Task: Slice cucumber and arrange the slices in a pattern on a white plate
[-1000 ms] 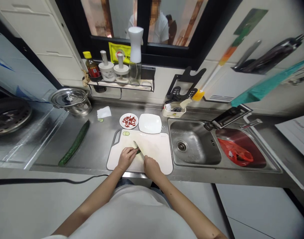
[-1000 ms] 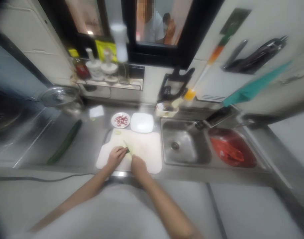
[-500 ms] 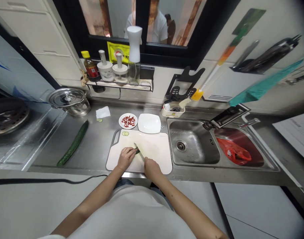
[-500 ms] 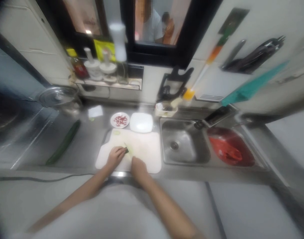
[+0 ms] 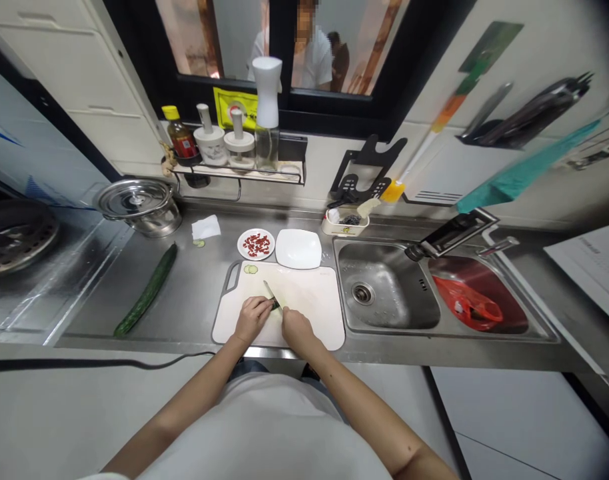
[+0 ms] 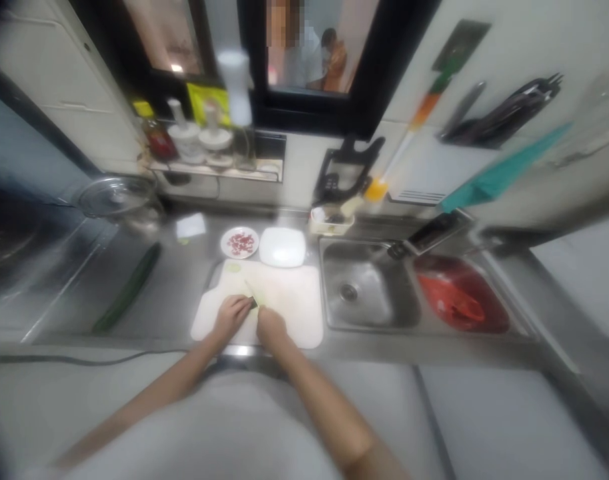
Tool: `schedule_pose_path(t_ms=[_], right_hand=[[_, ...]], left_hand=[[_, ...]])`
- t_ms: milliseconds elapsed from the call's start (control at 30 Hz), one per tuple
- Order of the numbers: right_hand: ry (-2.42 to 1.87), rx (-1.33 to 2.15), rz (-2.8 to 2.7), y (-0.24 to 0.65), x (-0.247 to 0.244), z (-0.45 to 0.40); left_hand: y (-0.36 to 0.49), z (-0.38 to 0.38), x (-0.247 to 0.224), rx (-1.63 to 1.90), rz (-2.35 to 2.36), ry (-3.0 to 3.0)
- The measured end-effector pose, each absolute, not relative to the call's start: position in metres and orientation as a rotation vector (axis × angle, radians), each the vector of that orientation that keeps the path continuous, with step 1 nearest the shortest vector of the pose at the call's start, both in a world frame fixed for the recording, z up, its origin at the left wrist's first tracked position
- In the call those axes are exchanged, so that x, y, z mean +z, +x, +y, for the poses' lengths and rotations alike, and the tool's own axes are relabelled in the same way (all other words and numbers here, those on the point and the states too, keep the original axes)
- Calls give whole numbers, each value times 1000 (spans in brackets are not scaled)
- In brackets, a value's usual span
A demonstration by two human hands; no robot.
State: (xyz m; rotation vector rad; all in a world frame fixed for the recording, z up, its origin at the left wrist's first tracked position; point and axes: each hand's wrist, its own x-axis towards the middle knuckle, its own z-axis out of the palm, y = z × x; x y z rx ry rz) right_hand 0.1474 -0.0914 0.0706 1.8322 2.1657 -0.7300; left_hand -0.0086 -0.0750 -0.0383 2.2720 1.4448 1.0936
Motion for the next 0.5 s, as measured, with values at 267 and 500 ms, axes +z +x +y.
schedule_pose_path(t_ms=[267,500], right_hand=[[1809,-739,2125,154,80,-106],[1804,-739,2127,150,75,-95]], left_hand=[[-9,-75,-41,1086,1458,2259],[-8,-74,-42,1073,1461,2267]])
